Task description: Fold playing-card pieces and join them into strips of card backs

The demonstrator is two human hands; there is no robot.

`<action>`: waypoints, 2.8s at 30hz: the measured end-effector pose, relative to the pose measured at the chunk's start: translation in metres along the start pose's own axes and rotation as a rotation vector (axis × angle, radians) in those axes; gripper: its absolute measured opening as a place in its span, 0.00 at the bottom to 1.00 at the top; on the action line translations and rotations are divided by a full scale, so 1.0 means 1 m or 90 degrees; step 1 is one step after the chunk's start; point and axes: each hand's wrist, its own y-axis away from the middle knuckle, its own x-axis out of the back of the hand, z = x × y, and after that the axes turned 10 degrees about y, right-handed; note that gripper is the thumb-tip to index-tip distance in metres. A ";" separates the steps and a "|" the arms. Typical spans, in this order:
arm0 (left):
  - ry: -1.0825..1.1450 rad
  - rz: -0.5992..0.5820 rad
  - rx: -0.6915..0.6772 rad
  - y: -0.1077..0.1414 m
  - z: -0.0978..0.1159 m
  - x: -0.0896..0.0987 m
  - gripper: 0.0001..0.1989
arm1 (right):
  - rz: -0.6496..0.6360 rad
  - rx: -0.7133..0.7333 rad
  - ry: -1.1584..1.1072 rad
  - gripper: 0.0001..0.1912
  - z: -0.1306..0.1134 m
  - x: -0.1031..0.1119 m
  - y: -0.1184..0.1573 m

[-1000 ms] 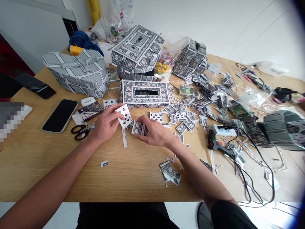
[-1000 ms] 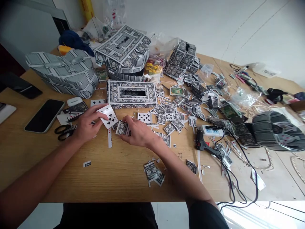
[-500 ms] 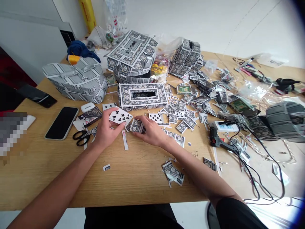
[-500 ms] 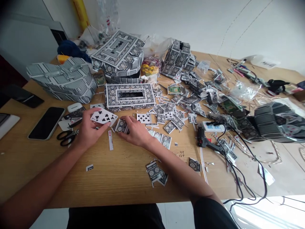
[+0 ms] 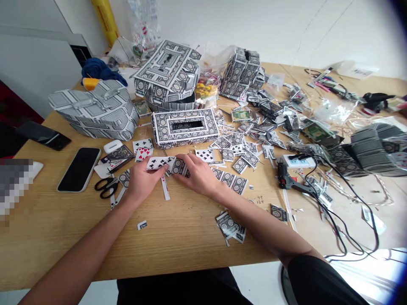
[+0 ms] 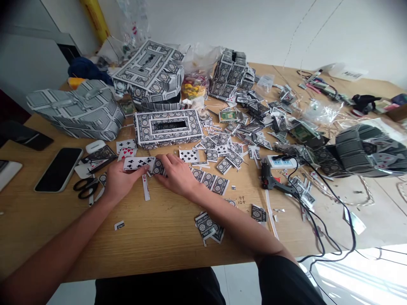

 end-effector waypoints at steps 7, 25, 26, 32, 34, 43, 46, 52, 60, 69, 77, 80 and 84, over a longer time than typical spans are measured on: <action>-0.059 0.014 -0.053 0.002 -0.002 0.000 0.13 | -0.008 -0.020 -0.019 0.25 -0.003 0.002 0.000; 0.087 0.071 0.053 0.002 0.014 -0.003 0.18 | 0.027 -0.006 -0.004 0.24 -0.006 0.001 0.001; 0.089 0.076 0.052 0.002 0.013 -0.004 0.18 | 0.027 -0.006 -0.004 0.24 -0.006 0.001 0.002; 0.072 0.053 0.009 0.004 0.005 -0.007 0.18 | 0.035 -0.009 -0.013 0.25 -0.006 0.000 0.002; 0.072 0.053 0.011 0.004 0.003 -0.007 0.18 | 0.036 -0.015 -0.013 0.25 -0.006 0.000 0.002; 0.053 0.054 0.003 0.004 0.003 -0.007 0.19 | 0.029 -0.006 -0.031 0.26 -0.007 -0.001 0.003; 0.057 0.056 0.012 0.005 0.004 -0.007 0.20 | 0.041 -0.004 -0.038 0.27 -0.006 -0.002 0.003; 0.041 0.026 0.016 0.004 0.012 -0.003 0.14 | 0.042 0.003 -0.036 0.28 -0.004 -0.001 0.002; 0.043 -0.023 0.059 0.000 0.016 0.005 0.13 | 0.034 0.026 -0.014 0.27 -0.001 -0.001 0.003; 0.060 -0.073 0.091 -0.005 0.014 0.009 0.13 | 0.021 0.041 -0.022 0.24 0.000 0.001 0.002; 0.092 -0.134 0.100 -0.011 0.006 0.018 0.15 | 0.010 0.048 -0.037 0.26 0.003 -0.002 0.002; 0.102 -0.161 0.113 -0.013 0.008 0.020 0.15 | 0.005 0.047 -0.043 0.25 0.004 -0.002 0.001; 0.118 -0.179 0.136 -0.015 0.011 0.021 0.18 | -0.004 0.063 -0.036 0.25 0.005 -0.001 0.001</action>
